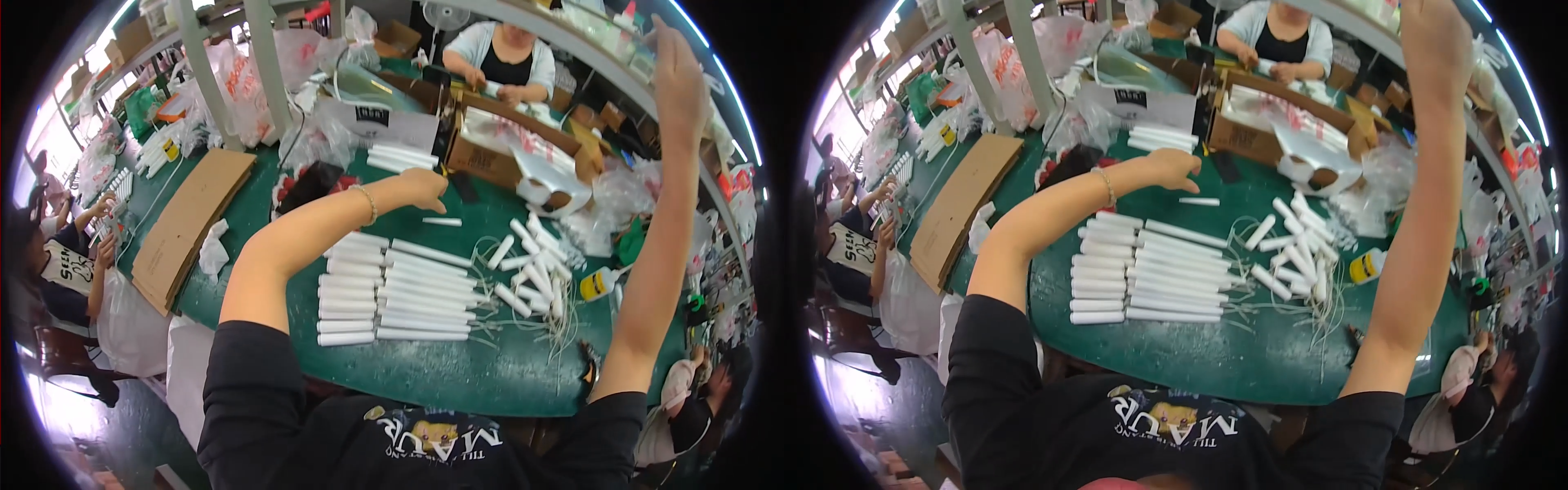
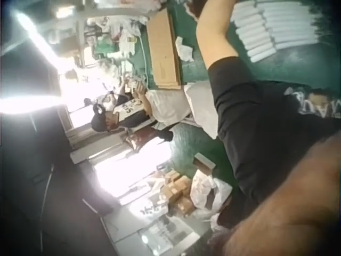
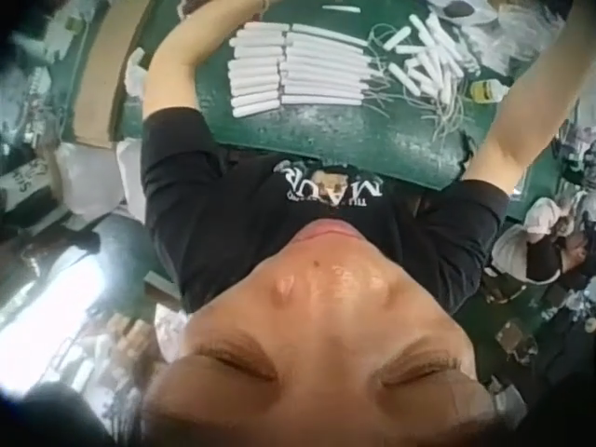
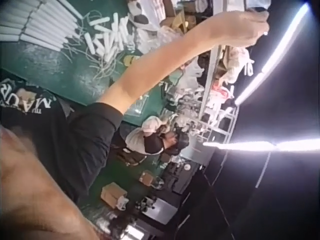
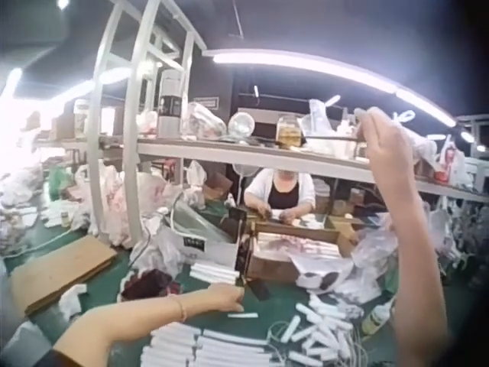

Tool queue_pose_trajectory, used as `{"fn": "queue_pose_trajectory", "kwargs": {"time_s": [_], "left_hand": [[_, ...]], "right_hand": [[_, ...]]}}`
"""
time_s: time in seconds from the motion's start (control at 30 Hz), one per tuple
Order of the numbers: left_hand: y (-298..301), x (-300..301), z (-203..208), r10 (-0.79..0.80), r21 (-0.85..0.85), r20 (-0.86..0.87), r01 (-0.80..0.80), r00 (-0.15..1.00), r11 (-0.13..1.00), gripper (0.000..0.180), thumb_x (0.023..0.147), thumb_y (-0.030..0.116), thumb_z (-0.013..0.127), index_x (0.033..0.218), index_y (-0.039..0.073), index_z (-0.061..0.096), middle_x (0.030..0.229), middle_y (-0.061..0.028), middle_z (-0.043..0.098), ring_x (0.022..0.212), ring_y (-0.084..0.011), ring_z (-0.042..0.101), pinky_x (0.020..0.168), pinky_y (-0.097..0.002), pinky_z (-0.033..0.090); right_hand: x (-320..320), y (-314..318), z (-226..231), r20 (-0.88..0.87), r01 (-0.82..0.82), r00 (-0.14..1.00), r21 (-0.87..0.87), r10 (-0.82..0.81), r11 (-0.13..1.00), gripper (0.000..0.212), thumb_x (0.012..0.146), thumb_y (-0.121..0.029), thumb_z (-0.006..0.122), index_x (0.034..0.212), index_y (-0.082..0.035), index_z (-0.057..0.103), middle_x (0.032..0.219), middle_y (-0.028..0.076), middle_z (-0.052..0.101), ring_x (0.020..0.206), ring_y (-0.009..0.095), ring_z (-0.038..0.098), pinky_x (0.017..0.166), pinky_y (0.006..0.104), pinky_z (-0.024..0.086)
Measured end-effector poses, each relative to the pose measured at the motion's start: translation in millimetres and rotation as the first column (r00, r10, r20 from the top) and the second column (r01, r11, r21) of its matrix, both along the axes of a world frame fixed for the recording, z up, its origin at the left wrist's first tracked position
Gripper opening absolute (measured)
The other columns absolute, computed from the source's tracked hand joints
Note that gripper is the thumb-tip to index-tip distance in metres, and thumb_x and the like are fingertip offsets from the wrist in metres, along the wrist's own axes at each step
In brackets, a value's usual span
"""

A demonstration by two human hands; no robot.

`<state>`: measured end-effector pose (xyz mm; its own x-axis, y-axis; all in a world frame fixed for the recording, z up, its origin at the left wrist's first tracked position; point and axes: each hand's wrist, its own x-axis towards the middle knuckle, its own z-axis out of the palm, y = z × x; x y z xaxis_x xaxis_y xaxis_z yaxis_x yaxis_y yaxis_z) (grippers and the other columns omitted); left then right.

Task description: Threading wires and components through white plastic tubes on a factory assembly line.

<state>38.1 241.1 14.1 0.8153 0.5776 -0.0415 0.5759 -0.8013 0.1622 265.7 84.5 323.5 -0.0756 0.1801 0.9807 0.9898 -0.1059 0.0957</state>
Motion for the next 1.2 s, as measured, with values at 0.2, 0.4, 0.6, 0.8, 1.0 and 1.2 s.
{"fn": "queue_pose_trajectory", "kwargs": {"time_s": [0.2, 0.4, 0.6, 0.8, 1.0, 1.2], "left_hand": [[0.7, 1.9, -54.5, -0.035, -0.077, -0.048, 0.031, 0.998, 0.997, 0.036, 0.074, 0.038, 0.073, 0.093, 0.009, 0.062, 0.089, -0.0110, 0.065, 0.089, -0.0298, 0.062, 0.071, -0.0413, 0.050], [-9.5, 8.4, -69.2, 0.041, -0.128, -0.015, -0.042, 0.999, 0.991, 0.028, 0.084, 0.033, 0.063, 0.089, 0.006, 0.062, 0.089, -0.0160, 0.065, 0.087, -0.0342, 0.062, 0.073, -0.0440, 0.049], [-26.9, 21.9, 32.2, 0.054, -0.027, 0.509, -0.047, 0.859, 0.999, 0.019, 0.089, 0.023, 0.056, 0.090, 0.004, 0.050, 0.085, -0.0181, 0.061, 0.082, -0.0376, 0.059, 0.068, -0.0456, 0.045], [-8.6, 49.2, 232.2, -0.495, 0.611, 0.776, -0.272, 0.390, 0.743, 0.015, 0.087, 0.017, 0.056, 0.092, 0.004, 0.060, 0.088, -0.0170, 0.061, 0.082, -0.0367, 0.059, 0.069, -0.0424, 0.046], [43.1, 73.5, 298.0, -0.360, 0.741, 0.642, -0.429, 0.676, 0.516, 0.017, 0.086, 0.017, 0.056, 0.088, 0.002, 0.063, 0.086, -0.0151, 0.061, 0.082, -0.0339, 0.061, 0.072, -0.0423, 0.049], [57.2, 103.5, 294.3, -0.198, 0.842, 0.472, -0.374, 0.859, 0.389, 0.012, 0.075, 0.007, 0.060, 0.083, 0.002, 0.067, 0.090, -0.0139, 0.063, 0.088, -0.0304, 0.063, 0.073, -0.0385, 0.053]], "right_hand": [[-35.2, -15.3, -20.9, -0.036, -0.238, 0.969, 0.112, 0.244, 0.965, 0.034, 0.093, -0.033, 0.050, 0.079, -0.005, 0.062, 0.072, 0.018, 0.062, 0.077, 0.030, 0.063, 0.070, 0.0377, 0.048], [11.4, -15.4, -35.5, 0.101, -0.164, 0.981, -0.002, 0.163, 0.986, 0.034, 0.098, -0.033, 0.038, 0.098, -0.009, 0.062, 0.087, 0.010, 0.064, 0.082, 0.029, 0.060, 0.075, 0.0351, 0.045], [10.0, -26.0, -33.6, -0.118, -0.141, 0.983, -0.013, 0.138, 0.990, 0.033, 0.098, -0.033, 0.042, 0.090, -0.006, 0.059, 0.079, 0.013, 0.063, 0.075, 0.031, 0.061, 0.065, 0.0379, 0.045], [29.0, -7.3, -36.9, -0.058, -0.099, 0.993, 0.028, 0.101, 0.995, 0.028, 0.097, -0.032, 0.045, 0.090, -0.007, 0.058, 0.073, 0.011, 0.063, 0.068, 0.033, 0.061, 0.060, 0.0392, 0.045], [29.5, 1.7, -38.6, -0.041, -0.133, 0.990, 0.064, 0.136, 0.989, 0.027, 0.097, -0.029, 0.045, 0.089, -0.006, 0.057, 0.072, 0.012, 0.063, 0.066, 0.033, 0.061, 0.058, 0.0399, 0.045], [31.7, 7.8, -37.9, -0.011, -0.131, 0.991, 0.071, 0.132, 0.989, 0.027, 0.096, -0.029, 0.046, 0.086, -0.006, 0.056, 0.070, 0.012, 0.062, 0.065, 0.034, 0.060, 0.056, 0.0408, 0.044]]}}
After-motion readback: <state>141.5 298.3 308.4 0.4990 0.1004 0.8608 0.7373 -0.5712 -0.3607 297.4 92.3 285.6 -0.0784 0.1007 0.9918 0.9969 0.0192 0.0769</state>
